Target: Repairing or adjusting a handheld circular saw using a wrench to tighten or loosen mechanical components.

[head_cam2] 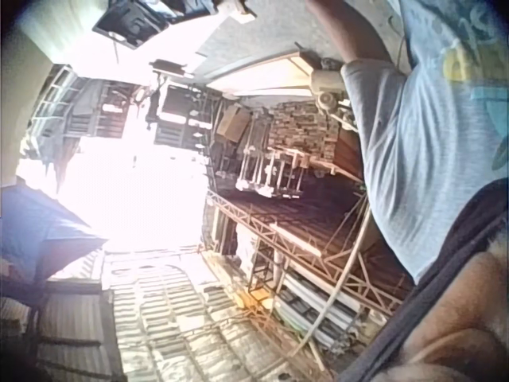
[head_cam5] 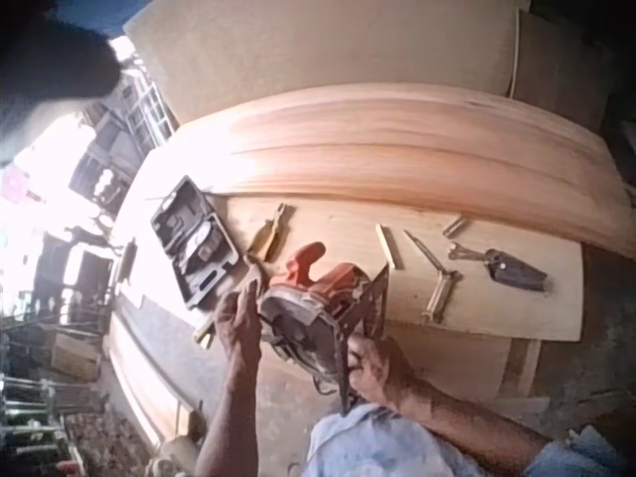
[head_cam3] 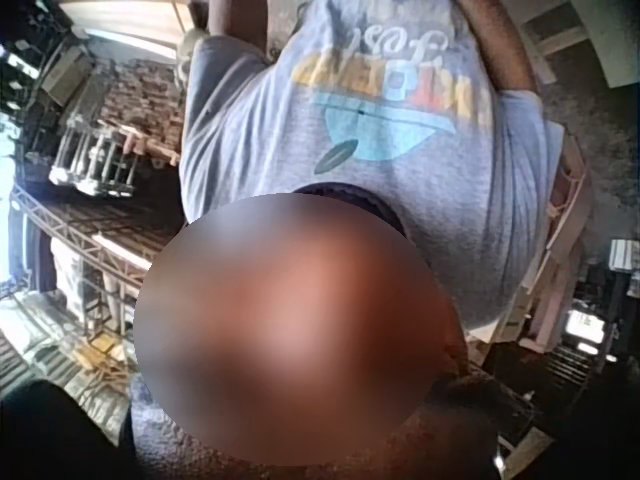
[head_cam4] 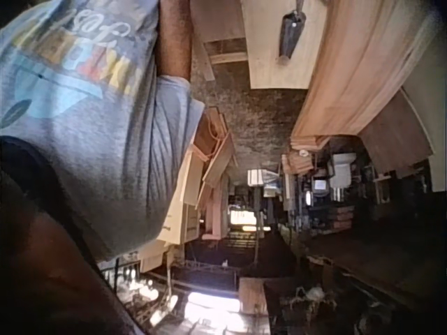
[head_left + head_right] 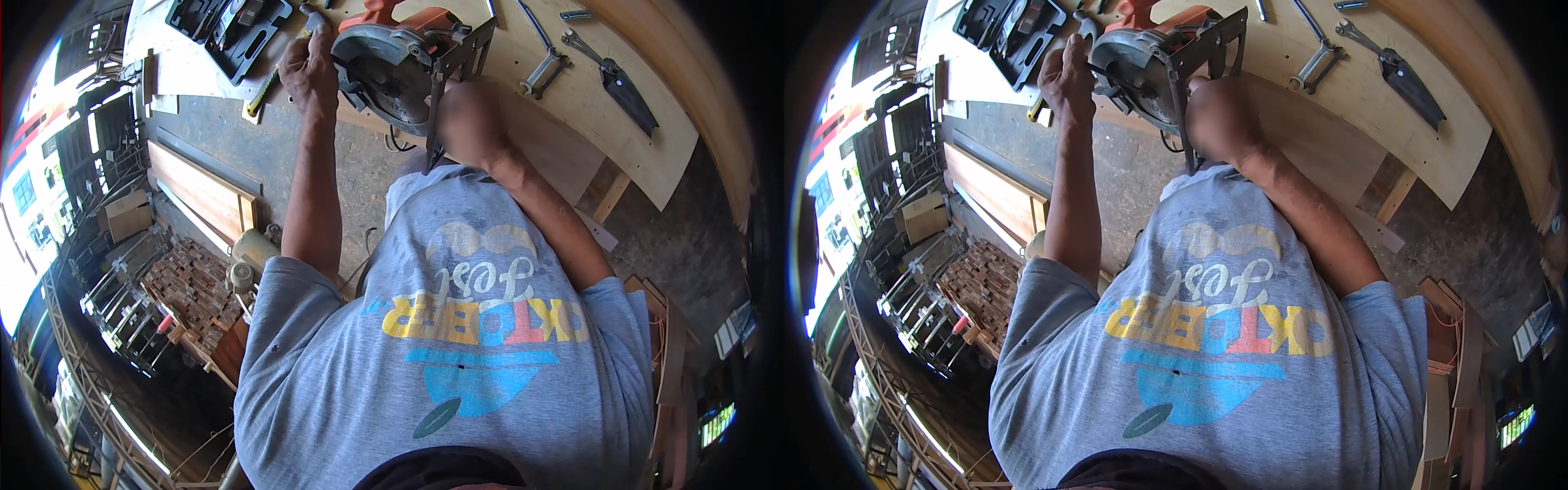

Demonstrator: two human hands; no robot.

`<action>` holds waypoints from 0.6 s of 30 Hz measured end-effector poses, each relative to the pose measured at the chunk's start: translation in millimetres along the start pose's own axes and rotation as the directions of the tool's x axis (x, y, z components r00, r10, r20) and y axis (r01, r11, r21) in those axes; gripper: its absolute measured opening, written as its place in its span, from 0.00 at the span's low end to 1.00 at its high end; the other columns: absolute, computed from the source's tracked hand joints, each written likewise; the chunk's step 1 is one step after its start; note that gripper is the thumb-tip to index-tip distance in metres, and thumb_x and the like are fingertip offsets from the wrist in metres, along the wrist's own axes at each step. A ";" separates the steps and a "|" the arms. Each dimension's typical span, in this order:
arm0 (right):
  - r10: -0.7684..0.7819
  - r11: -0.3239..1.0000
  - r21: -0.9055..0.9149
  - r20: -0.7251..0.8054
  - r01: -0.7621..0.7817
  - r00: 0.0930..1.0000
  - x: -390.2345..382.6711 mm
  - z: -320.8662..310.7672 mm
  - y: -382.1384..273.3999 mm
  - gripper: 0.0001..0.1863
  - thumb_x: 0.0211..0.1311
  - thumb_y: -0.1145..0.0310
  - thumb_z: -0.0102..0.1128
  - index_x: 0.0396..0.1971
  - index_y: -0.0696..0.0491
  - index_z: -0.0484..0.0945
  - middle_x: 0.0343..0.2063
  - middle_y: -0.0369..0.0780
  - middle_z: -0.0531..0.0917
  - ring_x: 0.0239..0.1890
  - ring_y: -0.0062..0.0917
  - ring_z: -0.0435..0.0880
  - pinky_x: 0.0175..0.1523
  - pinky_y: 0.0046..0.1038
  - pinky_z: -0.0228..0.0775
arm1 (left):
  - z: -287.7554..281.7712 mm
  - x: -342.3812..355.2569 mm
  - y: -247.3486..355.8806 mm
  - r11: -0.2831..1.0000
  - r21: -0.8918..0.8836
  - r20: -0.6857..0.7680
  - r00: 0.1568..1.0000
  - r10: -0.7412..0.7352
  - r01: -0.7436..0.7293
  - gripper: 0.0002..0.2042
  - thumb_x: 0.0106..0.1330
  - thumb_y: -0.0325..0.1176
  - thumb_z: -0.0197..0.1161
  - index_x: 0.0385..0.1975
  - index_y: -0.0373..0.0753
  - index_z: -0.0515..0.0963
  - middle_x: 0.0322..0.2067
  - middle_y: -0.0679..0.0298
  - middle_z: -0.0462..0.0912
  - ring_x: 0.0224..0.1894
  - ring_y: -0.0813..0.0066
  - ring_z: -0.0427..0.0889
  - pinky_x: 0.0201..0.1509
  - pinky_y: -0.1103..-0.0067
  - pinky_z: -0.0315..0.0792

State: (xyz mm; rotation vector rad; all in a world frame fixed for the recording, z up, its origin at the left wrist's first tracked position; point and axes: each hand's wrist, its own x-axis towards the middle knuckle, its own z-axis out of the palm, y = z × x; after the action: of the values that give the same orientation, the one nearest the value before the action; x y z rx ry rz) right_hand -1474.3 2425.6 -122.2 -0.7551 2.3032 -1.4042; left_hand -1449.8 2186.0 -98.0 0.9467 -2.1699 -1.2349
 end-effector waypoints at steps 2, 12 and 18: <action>0.004 1.000 -0.021 0.019 -0.004 1.000 -0.3 -0.7 -0.9 0.07 0.53 0.76 0.61 0.33 0.52 0.83 0.19 0.40 0.83 0.16 0.34 0.76 0.23 0.34 0.65 | -1.1 0.6 -19.5 0.999 -0.018 -0.093 0.995 -0.034 0.033 0.19 0.69 0.44 0.62 0.23 0.33 0.78 0.18 0.66 0.74 0.21 0.79 0.66 0.27 0.81 0.65; -0.042 0.999 -0.007 0.003 0.042 0.999 1.4 -4.4 -4.0 0.07 0.53 0.77 0.60 0.32 0.52 0.83 0.16 0.40 0.81 0.14 0.33 0.73 0.22 0.34 0.63 | -14.5 -44.9 -68.5 0.935 0.278 -0.265 0.953 -0.145 0.220 0.19 0.72 0.43 0.57 0.24 0.33 0.75 0.20 0.65 0.72 0.26 0.76 0.69 0.32 0.77 0.68; -0.050 0.999 -0.014 0.004 0.050 0.999 1.7 -1.3 3.3 0.07 0.53 0.77 0.60 0.32 0.53 0.83 0.17 0.40 0.81 0.14 0.34 0.73 0.23 0.34 0.64 | -7.1 -97.0 -72.2 0.685 -0.276 0.020 0.717 -0.697 0.674 0.16 0.74 0.45 0.54 0.29 0.39 0.70 0.17 0.66 0.69 0.13 0.78 0.63 0.15 0.81 0.60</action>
State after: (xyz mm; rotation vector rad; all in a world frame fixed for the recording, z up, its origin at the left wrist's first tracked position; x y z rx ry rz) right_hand -1477.2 2426.7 -124.5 -0.8246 2.3089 -1.4082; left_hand -1357.4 2229.4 -163.2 1.7466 -1.5310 -1.7170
